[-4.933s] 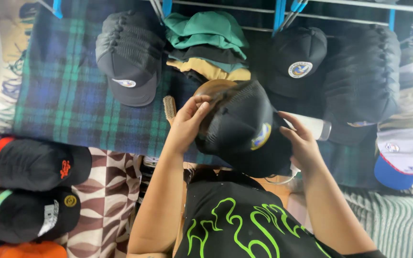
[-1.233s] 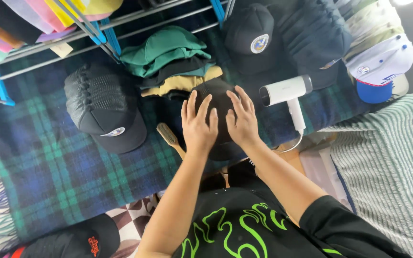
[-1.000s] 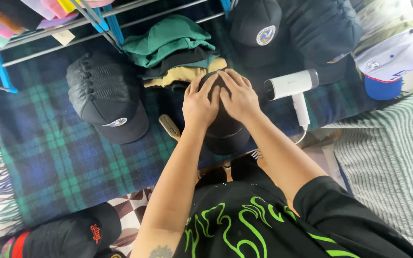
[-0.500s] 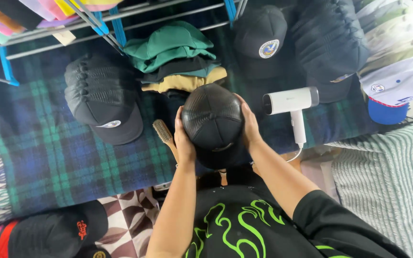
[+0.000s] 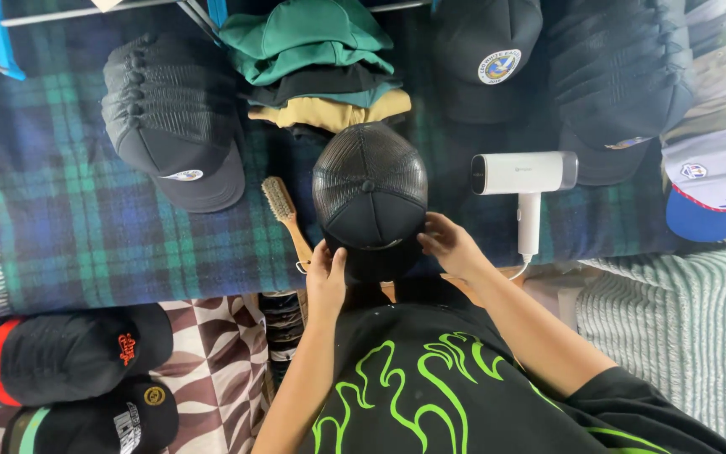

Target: Cleaning a black baseball cap using a brush and a hair dryer

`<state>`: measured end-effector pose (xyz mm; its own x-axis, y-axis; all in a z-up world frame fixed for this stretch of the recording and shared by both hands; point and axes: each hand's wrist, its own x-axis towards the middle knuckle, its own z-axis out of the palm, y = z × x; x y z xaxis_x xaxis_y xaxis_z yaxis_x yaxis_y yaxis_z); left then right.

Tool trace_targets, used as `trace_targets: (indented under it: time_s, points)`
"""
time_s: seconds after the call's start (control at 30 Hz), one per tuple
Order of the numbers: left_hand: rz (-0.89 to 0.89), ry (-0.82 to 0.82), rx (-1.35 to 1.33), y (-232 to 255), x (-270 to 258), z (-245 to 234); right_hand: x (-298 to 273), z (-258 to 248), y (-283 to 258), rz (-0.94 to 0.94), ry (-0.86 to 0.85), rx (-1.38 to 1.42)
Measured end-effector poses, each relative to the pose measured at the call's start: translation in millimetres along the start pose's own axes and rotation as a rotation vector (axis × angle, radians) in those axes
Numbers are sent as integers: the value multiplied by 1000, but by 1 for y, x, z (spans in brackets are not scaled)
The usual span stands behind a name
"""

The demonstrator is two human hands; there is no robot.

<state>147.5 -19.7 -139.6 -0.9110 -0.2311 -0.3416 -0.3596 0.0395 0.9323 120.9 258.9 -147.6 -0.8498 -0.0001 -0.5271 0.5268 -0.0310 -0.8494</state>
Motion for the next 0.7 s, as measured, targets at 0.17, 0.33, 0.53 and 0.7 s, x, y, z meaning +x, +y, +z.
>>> trace_targets:
  time_s: [0.17,0.33,0.53,0.7]
  points:
    - [-171,9,4,-8,4,3,32,-2,31,63,-67,-343]
    - [-161,22,46,-23,-10,4,12,6,8,87,-52,-598]
    - [-152,31,200,-13,-16,2,-3,-15,9,47,-35,-609]
    - [-104,29,418,10,-21,-18,-45,-90,-48,-125,175,-438]
